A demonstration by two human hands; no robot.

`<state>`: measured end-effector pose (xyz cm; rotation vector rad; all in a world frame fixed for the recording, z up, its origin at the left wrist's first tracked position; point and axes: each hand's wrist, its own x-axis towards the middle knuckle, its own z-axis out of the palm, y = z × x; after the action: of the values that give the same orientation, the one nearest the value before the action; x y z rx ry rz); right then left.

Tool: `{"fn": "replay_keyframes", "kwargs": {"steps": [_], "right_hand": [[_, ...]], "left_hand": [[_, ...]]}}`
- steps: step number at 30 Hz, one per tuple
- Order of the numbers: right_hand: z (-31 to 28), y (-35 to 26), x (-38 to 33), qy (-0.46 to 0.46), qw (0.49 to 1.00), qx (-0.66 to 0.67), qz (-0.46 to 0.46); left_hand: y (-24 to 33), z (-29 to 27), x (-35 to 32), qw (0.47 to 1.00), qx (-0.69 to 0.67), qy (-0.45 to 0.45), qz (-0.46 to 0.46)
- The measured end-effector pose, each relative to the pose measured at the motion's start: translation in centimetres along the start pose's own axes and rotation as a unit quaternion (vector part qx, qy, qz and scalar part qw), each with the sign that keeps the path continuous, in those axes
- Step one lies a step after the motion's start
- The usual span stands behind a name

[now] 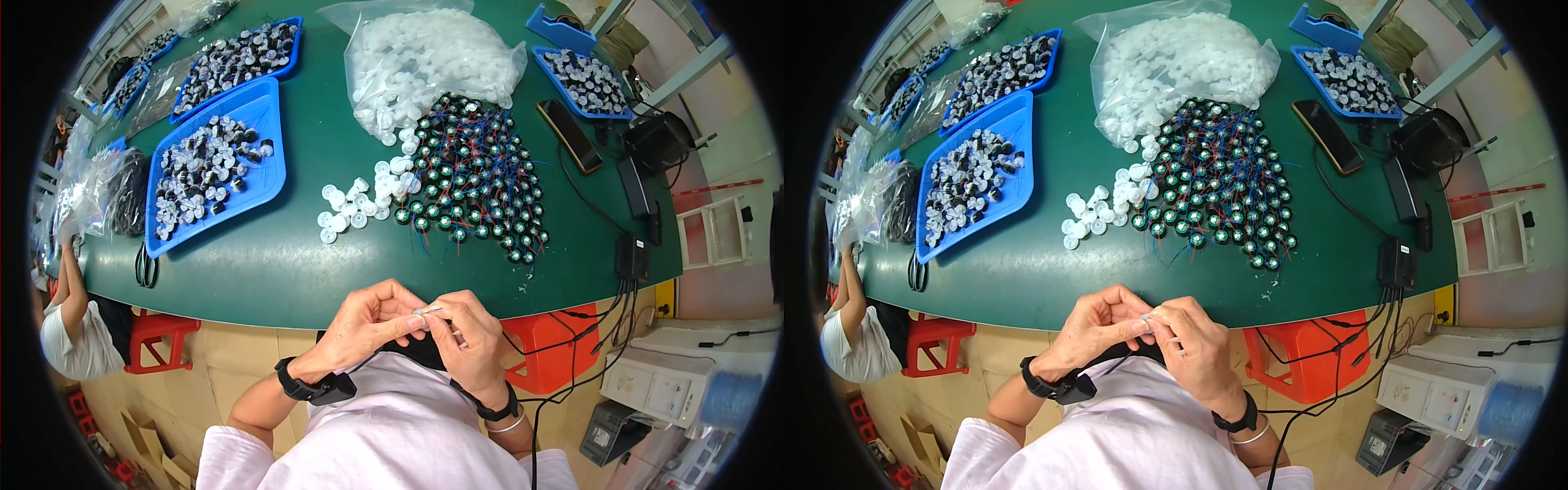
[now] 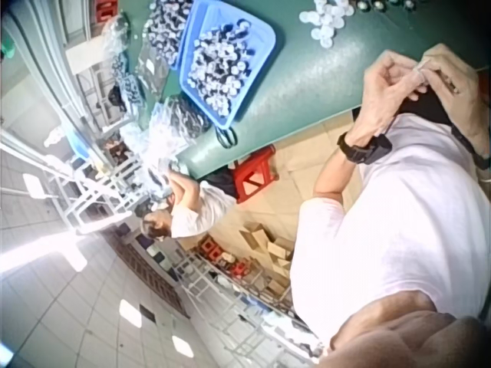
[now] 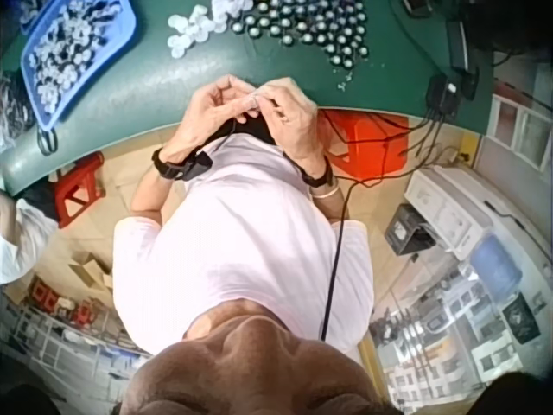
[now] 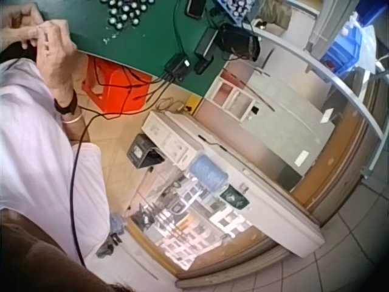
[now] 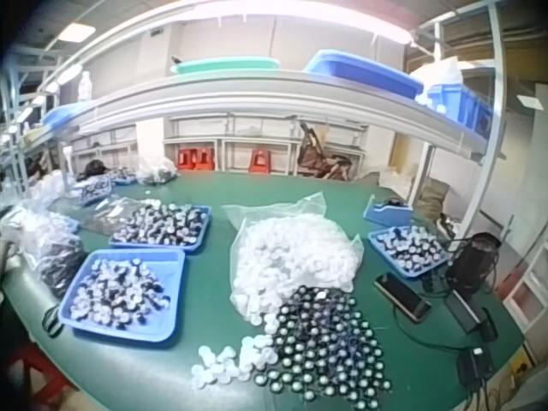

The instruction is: Assembling small LED lighting components by fitting caps and wires together.

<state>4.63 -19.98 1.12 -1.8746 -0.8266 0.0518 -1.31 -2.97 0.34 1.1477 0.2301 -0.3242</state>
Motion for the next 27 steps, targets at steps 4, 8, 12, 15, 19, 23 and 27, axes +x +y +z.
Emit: {"fn": "replay_keyframes", "kwargs": {"steps": [4,8,12,15,19,23,27], "right_hand": [[0.7,-0.4,-0.3,0.04,0.999,-0.001,-0.026],[0.1,-0.7,-1.1,0.097,0.944,0.293,0.114],[-0.9,0.0,-0.3,0.107,0.954,0.249,0.128],[-0.6,-0.1,0.4,0.008,0.992,0.108,0.071],[0.7,0.2,0.4,0.031,0.994,0.102,0.036],[1.5,-0.6,0.9,0.016,0.989,0.126,0.076],[1.0,0.4,0.8,0.094,0.975,0.158,0.125]], "left_hand": [[-0.7,0.5,-0.4,0.985,0.123,0.043,0.117],[0.2,1.3,-1.0,0.948,0.232,0.098,0.196],[-0.8,1.1,-0.9,0.944,0.199,0.092,0.248],[-1.3,1.0,-0.7,0.939,0.174,0.095,0.28],[-1.4,0.5,-1.2,0.944,0.17,0.104,0.262],[0.1,-0.4,-2.4,0.966,0.025,0.175,0.191],[7.3,-5.6,-1.8,0.88,-0.144,0.348,0.29]]}}
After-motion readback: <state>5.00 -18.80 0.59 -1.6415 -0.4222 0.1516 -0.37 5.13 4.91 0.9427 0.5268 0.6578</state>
